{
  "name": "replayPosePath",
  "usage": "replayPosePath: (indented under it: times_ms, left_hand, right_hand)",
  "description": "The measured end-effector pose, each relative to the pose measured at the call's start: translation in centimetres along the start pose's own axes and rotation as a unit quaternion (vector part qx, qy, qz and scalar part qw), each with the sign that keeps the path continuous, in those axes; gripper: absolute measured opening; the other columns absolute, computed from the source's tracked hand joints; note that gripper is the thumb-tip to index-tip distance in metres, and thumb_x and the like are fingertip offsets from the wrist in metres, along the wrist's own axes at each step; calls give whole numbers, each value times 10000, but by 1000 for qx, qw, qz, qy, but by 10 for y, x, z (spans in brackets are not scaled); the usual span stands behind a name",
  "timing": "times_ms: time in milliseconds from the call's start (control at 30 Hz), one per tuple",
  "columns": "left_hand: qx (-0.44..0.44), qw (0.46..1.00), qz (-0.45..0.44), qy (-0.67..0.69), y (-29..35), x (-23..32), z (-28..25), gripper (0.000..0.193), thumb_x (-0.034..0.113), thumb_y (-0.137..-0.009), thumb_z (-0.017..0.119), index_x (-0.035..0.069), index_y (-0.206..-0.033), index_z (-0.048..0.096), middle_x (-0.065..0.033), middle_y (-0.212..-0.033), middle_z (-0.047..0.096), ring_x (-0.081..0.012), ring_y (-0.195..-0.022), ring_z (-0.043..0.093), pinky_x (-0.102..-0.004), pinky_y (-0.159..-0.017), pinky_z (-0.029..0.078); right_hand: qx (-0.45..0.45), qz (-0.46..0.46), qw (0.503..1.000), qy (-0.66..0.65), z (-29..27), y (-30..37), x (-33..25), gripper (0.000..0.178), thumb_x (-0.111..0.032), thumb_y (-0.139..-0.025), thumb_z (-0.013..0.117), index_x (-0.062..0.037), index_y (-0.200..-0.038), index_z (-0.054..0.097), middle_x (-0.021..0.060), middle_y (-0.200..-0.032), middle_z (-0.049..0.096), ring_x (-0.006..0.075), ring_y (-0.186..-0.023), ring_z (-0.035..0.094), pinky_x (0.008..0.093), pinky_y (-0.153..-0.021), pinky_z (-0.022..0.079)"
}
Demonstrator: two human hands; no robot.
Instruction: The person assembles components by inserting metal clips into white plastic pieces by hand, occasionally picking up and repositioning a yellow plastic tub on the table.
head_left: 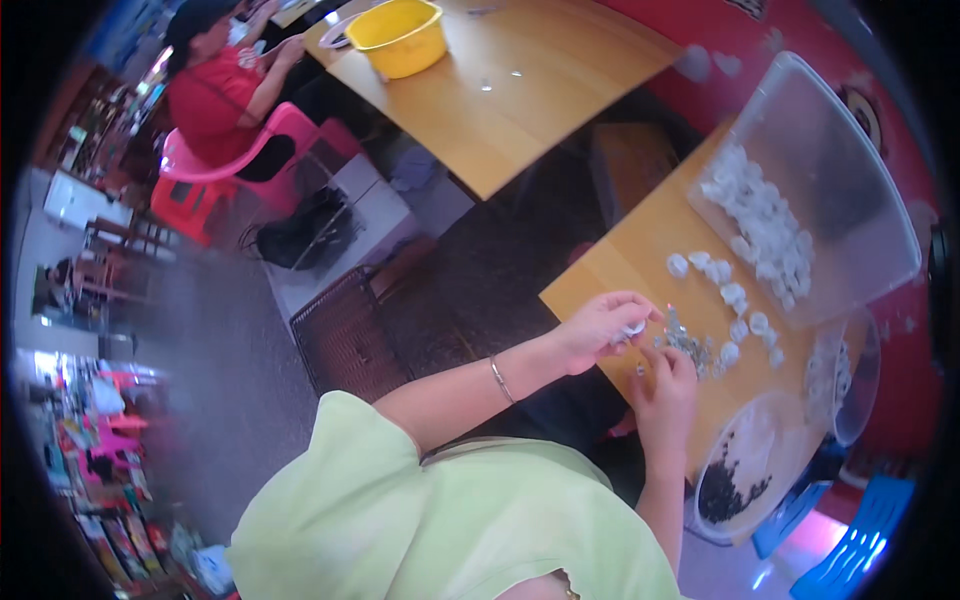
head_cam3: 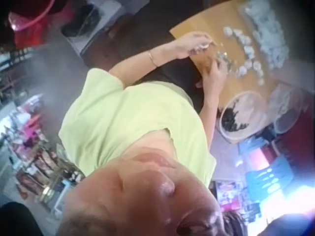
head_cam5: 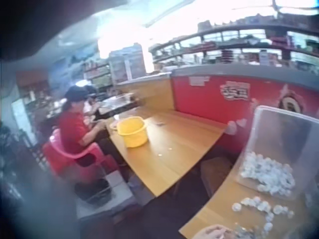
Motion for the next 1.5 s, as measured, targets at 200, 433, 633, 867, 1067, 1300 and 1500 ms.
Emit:
replayPosePath:
  times_ms: [200,433,633,867,1067,1300,1500]
  left_hand:
    - [-10,1000,13,-13,1,13,-10,146,245,-905,547,112,-914,608,61,-749,529,-2,-651,466,-147,-477,312]
    - [51,995,47,-72,-10,40,-31,174,276,-866,608,129,-950,567,42,-774,540,-43,-690,507,-181,-528,376]
    - [28,987,46,-151,-22,30,-19,169,274,-888,577,118,-824,574,28,-719,553,-42,-656,513,-164,-513,367]
    - [0,939,120,-323,-32,-1,0,126,177,-892,573,53,-871,564,58,-675,514,-15,-620,462,-164,-526,352]
    - [-64,919,115,-371,-34,-8,27,164,100,-861,595,11,-986,652,18,-770,585,-34,-659,486,-188,-585,389]
    - [-123,919,107,-359,-25,-11,60,185,107,-846,617,9,-994,668,-30,-807,638,-67,-725,537,-205,-650,423]
    - [-90,917,138,-363,-15,16,46,169,142,-839,635,-9,-908,665,-5,-763,628,-50,-694,526,-216,-606,426]
  right_hand:
    - [-15,22,1000,-16,25,4,16,164,13,-724,617,-20,-885,611,118,-880,564,284,-859,546,358,-744,449]
    - [23,31,998,-39,6,10,27,89,11,-790,590,-20,-871,607,104,-873,582,252,-808,556,332,-738,447]
    - [149,273,904,-292,-22,19,67,80,-42,-864,574,-13,-935,595,-2,-824,572,69,-744,517,192,-665,415]
    - [214,335,831,-390,-60,32,86,102,-66,-859,589,-33,-955,596,-18,-799,562,47,-695,497,174,-618,390]
    - [152,336,801,-471,-55,32,75,95,-52,-848,596,-20,-936,611,9,-817,619,64,-739,572,197,-657,449]
    - [102,305,804,-500,-51,18,61,101,-54,-847,599,-19,-941,612,8,-819,620,68,-749,575,195,-659,449]
    - [115,295,849,-423,-43,7,50,72,-36,-830,597,-8,-894,618,9,-808,603,68,-731,547,191,-659,434]
Point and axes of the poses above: each hand's wrist, its own y-axis away from the middle knuckle, its own z-axis out of the palm, x = y × z, the point moved 4 cm from there along -y, towards the middle knuckle
